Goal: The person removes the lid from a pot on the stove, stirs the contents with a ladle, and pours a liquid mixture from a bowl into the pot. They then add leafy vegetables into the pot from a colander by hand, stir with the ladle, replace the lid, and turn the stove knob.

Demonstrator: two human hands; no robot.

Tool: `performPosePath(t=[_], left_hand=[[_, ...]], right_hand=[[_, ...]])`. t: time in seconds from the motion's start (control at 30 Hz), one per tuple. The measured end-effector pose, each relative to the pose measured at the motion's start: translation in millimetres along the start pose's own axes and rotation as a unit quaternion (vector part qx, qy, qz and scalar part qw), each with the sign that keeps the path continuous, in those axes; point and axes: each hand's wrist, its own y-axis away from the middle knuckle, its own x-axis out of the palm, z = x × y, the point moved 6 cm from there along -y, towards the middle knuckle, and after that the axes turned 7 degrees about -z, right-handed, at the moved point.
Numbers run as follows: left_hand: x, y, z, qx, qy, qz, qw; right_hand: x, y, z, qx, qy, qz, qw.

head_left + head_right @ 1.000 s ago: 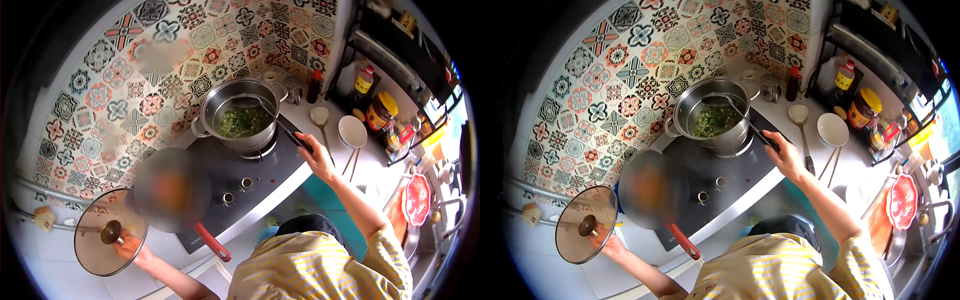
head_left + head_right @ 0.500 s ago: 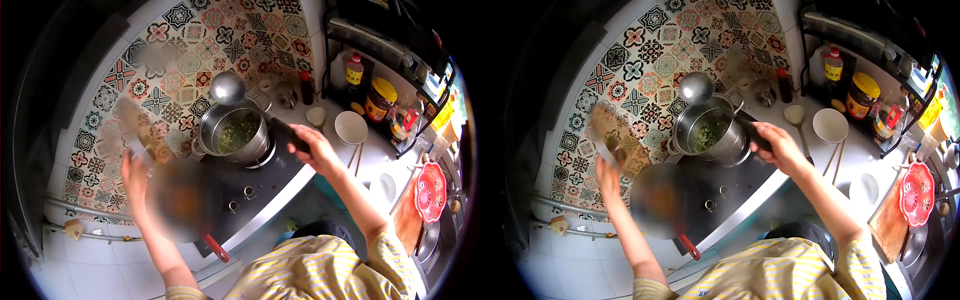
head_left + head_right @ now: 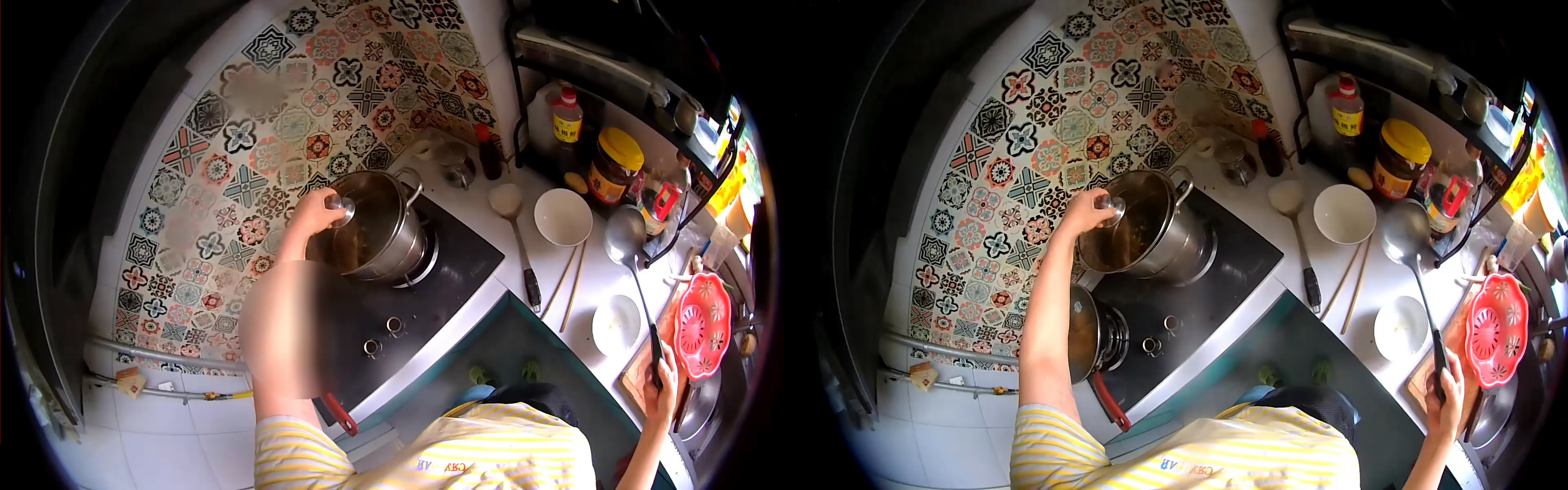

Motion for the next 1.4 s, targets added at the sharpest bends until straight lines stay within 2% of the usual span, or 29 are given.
performPosePath(t=[0.17,0.37,0.5,0.53,0.57,0.6,0.63,0.67,0.7,0.77,0.83,0.87,0.9,0.93,0.97,1.0,1.07,1.1,1.13,1.23,1.4], left_hand=[[16,-13,12,-0.022,0.007,0.007,1.0],[23,-22,24,-0.015,0.026,0.02,0.999],[41,-33,47,0.03,0.127,0.034,0.991],[46,-33,54,0.001,0.181,0.033,0.983],[43,-31,48,-0.016,0.082,0.033,0.996],[37,-19,35,0.007,0.091,0.012,0.996],[32,-30,68,0.1,0.051,-0.105,0.988],[18,2,20,0.092,-0.056,-0.217,0.97],[-3,45,-38,0.079,-0.167,-0.33,0.926],[5,81,-42,0.066,-0.079,-0.284,0.953],[53,123,-44,0.034,0.049,-0.165,0.984],[71,147,-73,0.05,0.025,-0.117,0.992],[92,158,-76,-0.025,0.023,-0.001,0.999],[115,168,-56,-0.061,0.014,0.047,0.997],[141,170,-21,-0.014,-0.048,0.071,0.996],[161,171,5,0.03,-0.118,0.046,0.991],[179,178,22,-0.062,-0.157,0.075,0.983],[189,180,33,-0.084,-0.174,0.095,0.976],[197,181,39,-0.092,-0.178,0.084,0.976],[221,187,54,-0.133,-0.209,0.102,0.963],[242,201,70,-0.177,-0.182,0.078,0.964]], right_hand=[[-52,28,-27,0.029,-0.005,-0.06,0.998],[-80,41,-45,0.085,0.041,-0.025,0.995],[-85,38,-48,0.056,0.067,-0.048,0.995],[-91,40,-47,0.067,0.083,-0.114,0.988],[-87,42,-36,0.08,0.081,-0.046,0.992],[-93,41,-31,0.093,0.101,-0.058,0.989],[-101,39,-33,0.106,0.115,-0.058,0.986],[-115,37,-35,0.096,0.144,-0.076,0.982],[-124,36,-35,0.086,0.171,-0.085,0.978],[-128,35,-22,0.103,0.231,-0.065,0.965],[-133,30,-15,0.029,0.299,-0.03,0.953],[-139,28,-17,0.015,0.319,-0.023,0.947],[-145,25,-20,0.0,0.337,-0.009,0.941],[-151,23,-24,-0.029,0.359,-0.001,0.933],[-158,21,-28,-0.062,0.379,0.002,0.923],[-168,17,-33,-0.095,0.415,0.012,0.905],[-175,15,-42,-0.148,0.481,0.016,0.864],[-173,15,-43,-0.166,0.512,0.015,0.842],[-175,13,-45,-0.226,0.56,0.022,0.797],[-200,4,-64,-0.268,0.614,-0.049,0.741],[-212,-7,-79,-0.217,0.676,-0.068,0.701]])
